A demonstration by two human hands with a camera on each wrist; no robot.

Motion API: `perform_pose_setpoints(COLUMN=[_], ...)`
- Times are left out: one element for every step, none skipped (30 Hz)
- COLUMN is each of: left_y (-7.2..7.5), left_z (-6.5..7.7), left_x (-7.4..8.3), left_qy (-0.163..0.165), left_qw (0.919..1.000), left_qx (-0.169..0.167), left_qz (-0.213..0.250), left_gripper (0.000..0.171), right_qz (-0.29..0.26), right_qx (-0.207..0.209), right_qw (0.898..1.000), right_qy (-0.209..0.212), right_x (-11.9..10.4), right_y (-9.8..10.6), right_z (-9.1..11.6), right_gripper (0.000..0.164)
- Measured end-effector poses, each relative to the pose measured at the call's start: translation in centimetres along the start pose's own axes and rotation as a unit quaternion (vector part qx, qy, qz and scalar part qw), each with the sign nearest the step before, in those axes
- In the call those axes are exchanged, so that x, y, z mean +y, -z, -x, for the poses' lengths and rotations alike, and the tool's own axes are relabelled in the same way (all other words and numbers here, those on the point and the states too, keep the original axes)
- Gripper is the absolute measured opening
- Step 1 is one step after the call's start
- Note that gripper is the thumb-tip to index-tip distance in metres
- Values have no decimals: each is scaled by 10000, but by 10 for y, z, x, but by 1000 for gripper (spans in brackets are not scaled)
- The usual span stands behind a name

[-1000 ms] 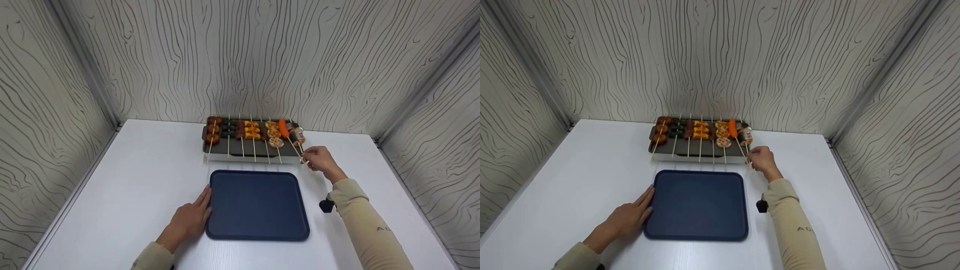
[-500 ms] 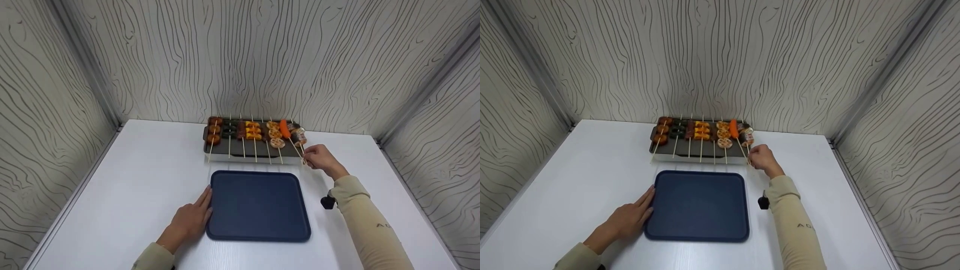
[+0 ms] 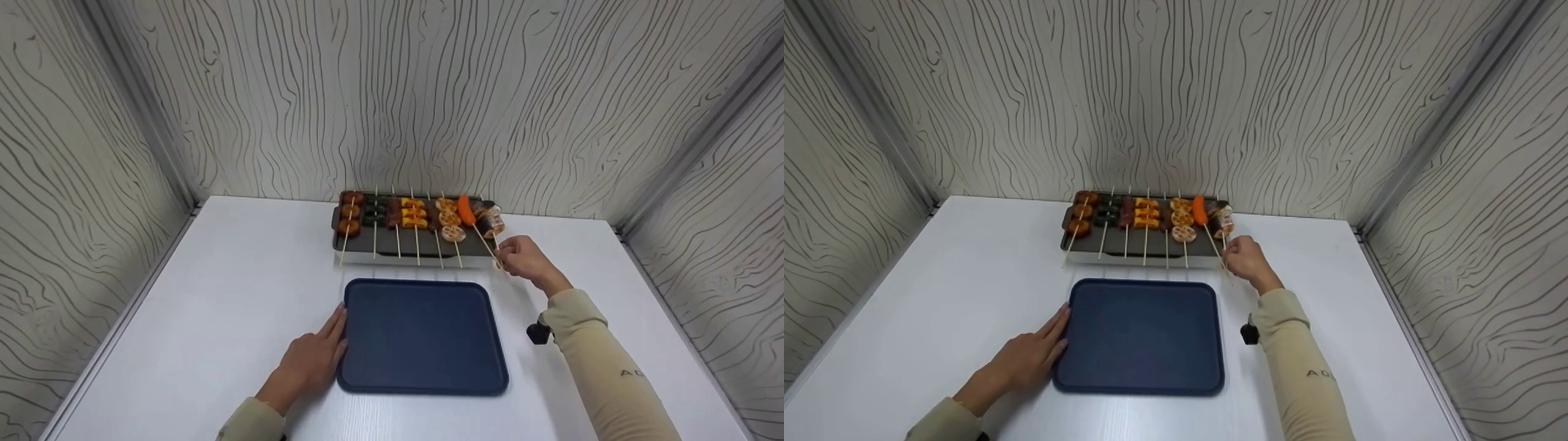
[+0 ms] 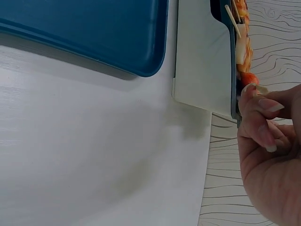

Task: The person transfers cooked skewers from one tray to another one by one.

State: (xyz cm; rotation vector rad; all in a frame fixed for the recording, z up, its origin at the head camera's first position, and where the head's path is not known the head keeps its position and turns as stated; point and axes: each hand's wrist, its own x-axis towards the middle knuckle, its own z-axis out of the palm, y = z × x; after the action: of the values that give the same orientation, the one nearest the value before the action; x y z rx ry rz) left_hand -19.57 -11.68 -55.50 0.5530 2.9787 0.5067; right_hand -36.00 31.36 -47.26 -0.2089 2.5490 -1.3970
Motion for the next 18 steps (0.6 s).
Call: perform_pose_setpoints(left_y=[0, -1, -1, -2, -2, -2, -3, -3, -3, -3, -3, -2, -2, -2, -2, -2, -2, -3], left_z=[0, 0, 1, 1, 1, 1, 1, 1, 1, 1, 1, 1, 0, 0, 0, -1, -1, 0], left_x=[0, 0, 0, 0, 0, 0, 0, 0, 0, 0, 0, 0, 0, 0, 0, 0, -1, -1], left_qy=[-6, -15, -23, -28, -34, -41, -40, -41, -40, -35, -34, -26, -21, -21, -20, -17, -22, -20], left_qw=[10000, 10000, 10000, 10000, 9999, 9999, 9999, 9999, 9999, 10000, 9999, 9999, 9999, 10000, 10000, 10000, 10000, 10000], left_qx=[18, 43, 67, 83, 98, 105, 107, 101, 90, 69, 59, 39, 21, 10, 5, 3, 9, 9], left_qz=[4, 1, 6, -1, -3, -7, -16, -25, -40, -63, -81, -93, -98, -92, -91, -73, -61, -48], left_gripper=[57, 57, 57, 57, 57, 57, 57, 57, 57, 57, 57, 57, 57, 57, 57, 57, 57, 57], right_qz=[40, 51, 86, 104, 125, 136, 140, 139, 161, 141, 116, 91, 72, 57, 36, 8, 23, 40], right_qx=[28, 76, 99, 138, 159, 175, 187, 202, 214, 194, 175, 164, 150, 147, 137, 136, 161, 165], right_qw=[10000, 10000, 9999, 9998, 9998, 9997, 9997, 9996, 9996, 9996, 9997, 9997, 9998, 9998, 9999, 9999, 9998, 9998], right_qy=[12, -12, -7, -24, -38, -59, -83, -119, -128, -131, -131, -124, -109, -91, -63, -60, -66, -63], right_x=[0, 0, 1, 1, 2, 2, 2, 3, 3, 3, 3, 3, 3, 3, 4, 4, 4, 4], right_y=[0, 0, 0, 0, 1, 1, 2, 3, 3, 4, 5, 6, 7, 7, 8, 9, 9, 10], right_z=[1, 2, 2, 3, 4, 5, 6, 7, 8, 9, 10, 12, 13, 15, 16, 17, 18, 18], right_gripper=[12, 13, 15, 18, 21, 23, 25, 25, 26, 27, 27, 27, 27, 27, 27, 26, 26, 25])
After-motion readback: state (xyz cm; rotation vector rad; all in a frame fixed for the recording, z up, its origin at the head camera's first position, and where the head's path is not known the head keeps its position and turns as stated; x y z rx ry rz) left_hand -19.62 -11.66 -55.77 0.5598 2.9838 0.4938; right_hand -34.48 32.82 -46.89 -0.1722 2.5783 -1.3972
